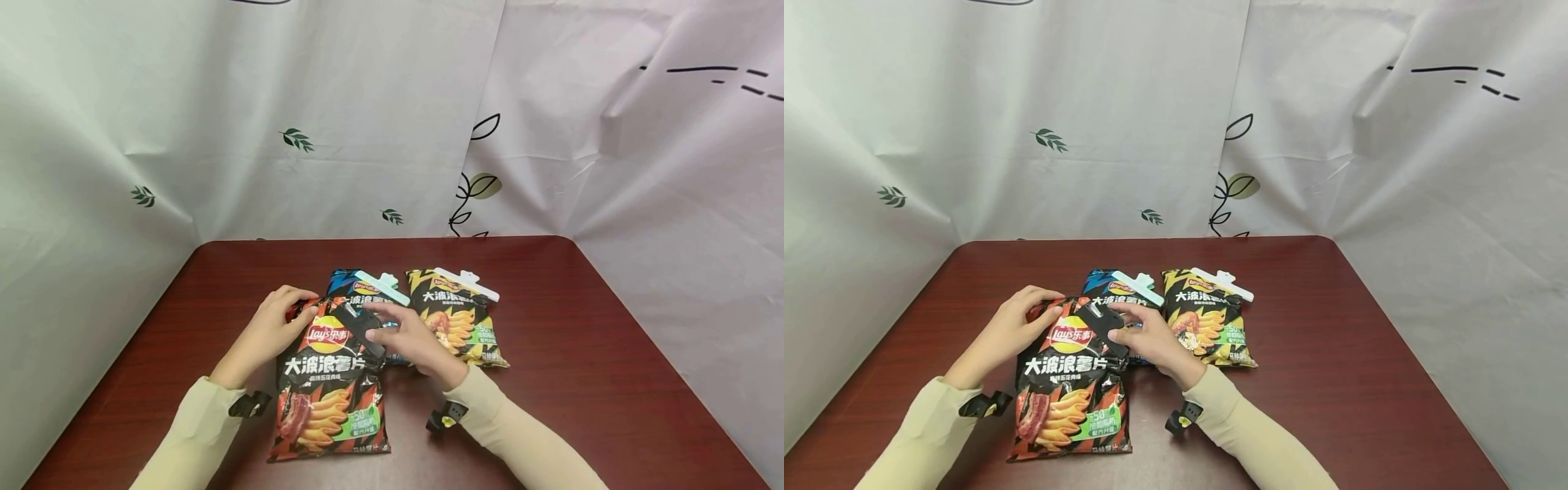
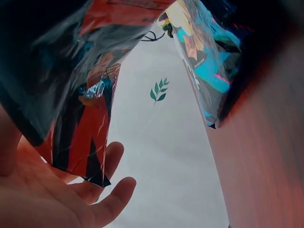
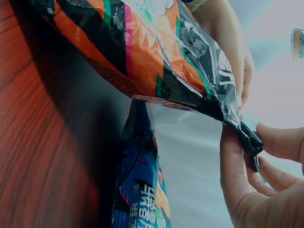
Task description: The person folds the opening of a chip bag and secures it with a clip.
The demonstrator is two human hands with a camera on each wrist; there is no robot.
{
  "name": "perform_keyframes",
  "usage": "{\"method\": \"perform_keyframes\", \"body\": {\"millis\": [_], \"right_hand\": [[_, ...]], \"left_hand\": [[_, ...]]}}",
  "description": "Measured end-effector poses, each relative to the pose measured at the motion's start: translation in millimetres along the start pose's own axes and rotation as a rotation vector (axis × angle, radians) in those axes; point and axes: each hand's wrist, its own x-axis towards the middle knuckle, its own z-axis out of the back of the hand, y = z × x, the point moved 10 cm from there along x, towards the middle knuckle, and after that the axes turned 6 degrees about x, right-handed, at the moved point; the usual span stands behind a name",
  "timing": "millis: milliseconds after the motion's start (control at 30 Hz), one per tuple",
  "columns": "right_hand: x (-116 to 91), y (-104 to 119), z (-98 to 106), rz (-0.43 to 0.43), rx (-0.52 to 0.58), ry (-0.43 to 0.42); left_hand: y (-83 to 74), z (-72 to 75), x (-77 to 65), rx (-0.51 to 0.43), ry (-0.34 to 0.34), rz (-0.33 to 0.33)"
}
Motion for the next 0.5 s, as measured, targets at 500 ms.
{"method": "perform_keyframes", "body": {"millis": [500], "right_hand": [[18.9, 2.3, -25.7, -0.011, -0.002, 0.022]], "left_hand": [[25.0, 16.3, -8.0, 0.009, -0.011, 0.050]]}}
